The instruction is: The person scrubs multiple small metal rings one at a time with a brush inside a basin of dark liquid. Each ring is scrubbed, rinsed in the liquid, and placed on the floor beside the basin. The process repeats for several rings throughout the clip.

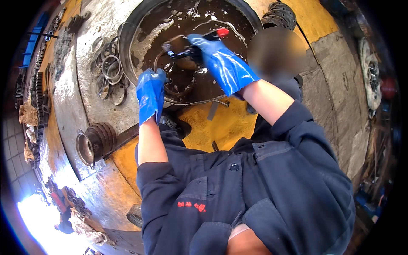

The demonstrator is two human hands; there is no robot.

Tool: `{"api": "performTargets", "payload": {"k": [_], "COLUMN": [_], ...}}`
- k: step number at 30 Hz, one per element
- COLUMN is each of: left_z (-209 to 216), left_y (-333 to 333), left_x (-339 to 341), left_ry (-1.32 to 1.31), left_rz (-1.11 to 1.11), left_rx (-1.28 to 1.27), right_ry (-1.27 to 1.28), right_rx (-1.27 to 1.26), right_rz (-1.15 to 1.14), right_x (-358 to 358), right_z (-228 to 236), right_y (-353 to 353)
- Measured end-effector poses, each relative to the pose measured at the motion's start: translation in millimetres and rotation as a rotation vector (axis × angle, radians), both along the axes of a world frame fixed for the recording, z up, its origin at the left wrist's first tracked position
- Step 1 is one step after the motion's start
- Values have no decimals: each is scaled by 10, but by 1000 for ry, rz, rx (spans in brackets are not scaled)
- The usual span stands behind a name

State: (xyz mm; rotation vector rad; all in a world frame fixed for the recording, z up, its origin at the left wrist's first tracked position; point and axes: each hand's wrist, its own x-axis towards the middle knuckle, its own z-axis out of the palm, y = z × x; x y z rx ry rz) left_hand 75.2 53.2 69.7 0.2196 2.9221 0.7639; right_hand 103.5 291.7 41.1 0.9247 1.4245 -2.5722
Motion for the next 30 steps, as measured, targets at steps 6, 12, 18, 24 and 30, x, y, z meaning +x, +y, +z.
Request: {"api": "performTargets", "payload": {"k": [6, 12, 18, 24, 30], "left_z": [-36, -65, -159, -140, -243], "left_y": [57, 94, 111, 108, 210], "left_x": [23, 4, -16, -25, -95], "left_ry": [2, 196, 242, 159, 186], "left_rz": [1, 61, -57, -111, -48], "left_rx": [75, -44, -34, -51, -6], "right_ry": [83, -6, 400, 661, -96], "right_rx": [-13, 90, 1143, 1997, 1352], "right_rz": [-30, -26, 283, 818, 632], "right_x": [-132, 236, 346, 87, 97], "right_z": [56, -141, 11, 194, -31], "right_y": [-205, -57, -214, -105, -164]}}
